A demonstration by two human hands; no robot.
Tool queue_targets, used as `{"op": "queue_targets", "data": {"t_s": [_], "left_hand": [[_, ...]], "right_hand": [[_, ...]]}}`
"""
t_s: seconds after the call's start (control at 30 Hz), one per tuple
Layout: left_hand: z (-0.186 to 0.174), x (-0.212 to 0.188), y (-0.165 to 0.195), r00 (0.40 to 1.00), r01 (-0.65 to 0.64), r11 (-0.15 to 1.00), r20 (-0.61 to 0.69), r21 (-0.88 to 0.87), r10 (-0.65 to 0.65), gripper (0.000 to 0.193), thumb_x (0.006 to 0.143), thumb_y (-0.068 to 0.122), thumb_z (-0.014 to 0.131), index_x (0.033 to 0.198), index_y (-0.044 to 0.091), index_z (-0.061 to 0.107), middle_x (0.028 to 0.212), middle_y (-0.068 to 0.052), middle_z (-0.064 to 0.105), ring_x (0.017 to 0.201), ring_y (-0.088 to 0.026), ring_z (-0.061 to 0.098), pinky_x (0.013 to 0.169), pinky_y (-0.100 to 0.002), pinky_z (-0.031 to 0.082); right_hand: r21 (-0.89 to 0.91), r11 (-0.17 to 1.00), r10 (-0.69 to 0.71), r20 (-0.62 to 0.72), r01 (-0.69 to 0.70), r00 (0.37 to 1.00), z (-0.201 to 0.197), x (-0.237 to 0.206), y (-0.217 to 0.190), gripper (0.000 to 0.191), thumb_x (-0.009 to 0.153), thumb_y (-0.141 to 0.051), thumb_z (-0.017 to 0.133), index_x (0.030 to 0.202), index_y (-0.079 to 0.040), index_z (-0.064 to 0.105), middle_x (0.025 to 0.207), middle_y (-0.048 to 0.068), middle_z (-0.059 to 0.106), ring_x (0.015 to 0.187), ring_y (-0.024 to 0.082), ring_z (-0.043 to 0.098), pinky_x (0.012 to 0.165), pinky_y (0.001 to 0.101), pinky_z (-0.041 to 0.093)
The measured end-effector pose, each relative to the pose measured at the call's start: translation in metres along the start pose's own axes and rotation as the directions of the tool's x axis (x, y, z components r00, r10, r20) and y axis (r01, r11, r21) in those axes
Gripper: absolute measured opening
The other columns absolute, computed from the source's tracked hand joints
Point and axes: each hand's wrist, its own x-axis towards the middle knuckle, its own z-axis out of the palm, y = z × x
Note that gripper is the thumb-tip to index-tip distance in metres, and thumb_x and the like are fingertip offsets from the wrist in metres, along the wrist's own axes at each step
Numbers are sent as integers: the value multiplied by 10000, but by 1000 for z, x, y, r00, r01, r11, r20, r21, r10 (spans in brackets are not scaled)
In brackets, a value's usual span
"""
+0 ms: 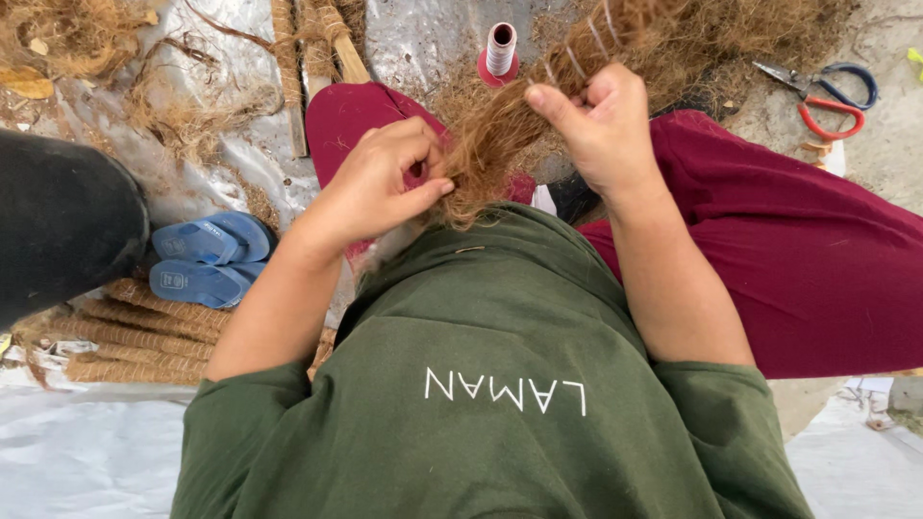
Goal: The person sits on the floor and wraps coconut fiber around a broom handle using white twine. They repeatedly pull twine from a spool, wrap it around the fiber-covered handle, and tighten it to secure the fibers in place.
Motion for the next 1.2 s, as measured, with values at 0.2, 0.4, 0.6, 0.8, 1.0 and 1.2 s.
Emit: {"op": "queue_targets", "data": {"t_s": [0.2,0.4,0.6,0.8,1.0,1.2], "left_hand": [[2,3,8,995,98,992,-5,-84,-99,225,869,192,796,885,44,627,904,-96,608,824,-253,637,721,-360,500],[-13,9,29,978,-62,994,-204,-90,43,515,868,214,824,1263,9,565,1211,-139,549,1057,-280,631,941,-391,530],[23,33,51,914,-111,954,-349,277,208,546,834,314,916,1178,49,584,1181,-115,552,1099,-312,603,923,-419,504],[25,27,31,971,64,996,-227,-61,-77,279,949,235,798,1037,32,629,1065,-81,591,980,-259,632,865,-374,529],[30,24,28,948,39,950,-312,310,63,444,752,358,941,802,49,627,907,-91,576,904,-297,580,772,-440,414],[44,19,23,923,27,992,-385,122,22,293,836,214,881,916,49,653,977,-62,609,980,-261,608,861,-405,412]], "right_hand": [[38,994,-95,-108,100,990,-8,1,14,547,949,-208,906,774,-158,390,751,-74,450,671,31,417,543,238,353],[-25,991,-136,-109,134,985,-10,0,25,569,966,-221,904,778,-165,370,739,-73,422,658,34,390,537,241,331],[17,993,-118,-113,121,987,-3,-1,22,542,967,-198,903,791,-156,393,762,-76,396,679,35,359,555,239,300],[76,995,-52,-93,59,994,-4,-2,22,420,952,-173,873,837,-137,470,770,-71,451,673,28,412,551,226,342],[54,994,-88,-132,96,987,3,2,20,494,954,-164,887,814,-131,415,782,-71,451,689,25,428,557,223,371],[34,996,-74,-50,76,996,-2,1,5,187,894,-186,760,901,-116,587,813,-62,601,699,-4,526,604,190,436]]}}
